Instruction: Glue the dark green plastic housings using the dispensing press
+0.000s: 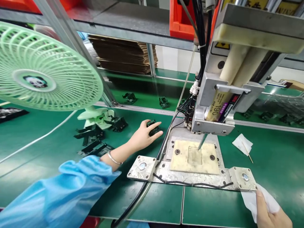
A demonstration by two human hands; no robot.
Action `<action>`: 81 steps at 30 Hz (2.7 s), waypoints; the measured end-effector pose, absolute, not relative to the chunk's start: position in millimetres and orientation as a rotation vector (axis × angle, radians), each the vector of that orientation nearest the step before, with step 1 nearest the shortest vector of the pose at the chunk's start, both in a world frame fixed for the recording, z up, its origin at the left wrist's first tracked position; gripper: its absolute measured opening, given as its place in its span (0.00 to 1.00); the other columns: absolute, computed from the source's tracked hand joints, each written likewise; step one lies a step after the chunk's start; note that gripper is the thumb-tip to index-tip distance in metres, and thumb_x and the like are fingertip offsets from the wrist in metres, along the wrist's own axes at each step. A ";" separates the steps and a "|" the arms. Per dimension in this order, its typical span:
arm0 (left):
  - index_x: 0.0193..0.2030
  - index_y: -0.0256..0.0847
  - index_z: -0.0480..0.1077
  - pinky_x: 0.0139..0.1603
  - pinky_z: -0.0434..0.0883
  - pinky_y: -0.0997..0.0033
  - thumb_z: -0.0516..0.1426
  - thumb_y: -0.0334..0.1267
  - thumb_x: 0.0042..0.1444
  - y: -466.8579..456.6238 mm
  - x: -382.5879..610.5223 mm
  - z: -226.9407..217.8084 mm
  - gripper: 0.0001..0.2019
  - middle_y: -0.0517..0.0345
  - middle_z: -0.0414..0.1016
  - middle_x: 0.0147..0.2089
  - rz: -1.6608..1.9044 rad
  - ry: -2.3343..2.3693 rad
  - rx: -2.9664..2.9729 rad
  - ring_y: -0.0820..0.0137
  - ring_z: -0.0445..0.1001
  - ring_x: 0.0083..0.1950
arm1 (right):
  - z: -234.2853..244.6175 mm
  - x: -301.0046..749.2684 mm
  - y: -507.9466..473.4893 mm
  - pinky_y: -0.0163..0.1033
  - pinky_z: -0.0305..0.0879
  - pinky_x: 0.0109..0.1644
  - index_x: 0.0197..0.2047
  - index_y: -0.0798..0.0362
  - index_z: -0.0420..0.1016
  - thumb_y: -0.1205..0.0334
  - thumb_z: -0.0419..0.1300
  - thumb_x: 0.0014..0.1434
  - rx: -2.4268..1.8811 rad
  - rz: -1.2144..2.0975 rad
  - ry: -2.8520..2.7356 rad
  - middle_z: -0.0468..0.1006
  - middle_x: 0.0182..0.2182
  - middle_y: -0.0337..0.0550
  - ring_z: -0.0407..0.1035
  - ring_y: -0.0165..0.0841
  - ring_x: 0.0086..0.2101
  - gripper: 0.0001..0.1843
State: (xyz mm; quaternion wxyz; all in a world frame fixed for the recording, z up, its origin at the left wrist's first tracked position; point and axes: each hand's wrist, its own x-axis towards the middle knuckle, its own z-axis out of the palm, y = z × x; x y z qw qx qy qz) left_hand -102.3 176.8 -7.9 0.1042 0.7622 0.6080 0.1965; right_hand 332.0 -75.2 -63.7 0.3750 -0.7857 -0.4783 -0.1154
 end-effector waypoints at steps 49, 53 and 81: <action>0.71 0.52 0.54 0.68 0.63 0.58 0.55 0.68 0.49 75.0 -112.7 34.2 0.45 0.56 0.63 0.71 0.319 1.575 1.443 0.56 0.60 0.72 | -28.8 318.7 -19.1 0.41 0.75 0.37 0.40 0.61 0.83 0.37 0.73 0.38 -1.846 0.775 -0.544 0.83 0.36 0.52 0.78 0.49 0.39 0.36; 0.68 0.54 0.59 0.68 0.63 0.62 0.60 0.67 0.45 63.2 -102.6 34.1 0.44 0.58 0.64 0.70 0.468 1.570 1.267 0.57 0.64 0.69 | -30.8 318.2 -17.7 0.42 0.75 0.38 0.40 0.61 0.83 0.38 0.73 0.37 -1.834 0.772 -0.545 0.83 0.37 0.53 0.78 0.50 0.40 0.36; 0.47 0.45 0.74 0.26 0.64 0.78 0.66 0.67 0.39 66.5 -96.3 -3.9 0.34 0.60 0.80 0.37 0.906 1.555 1.048 0.70 0.70 0.29 | -48.4 318.3 -20.7 0.43 0.71 0.37 0.36 0.59 0.83 0.33 0.69 0.41 -1.959 0.462 -0.631 0.83 0.33 0.53 0.77 0.49 0.36 0.35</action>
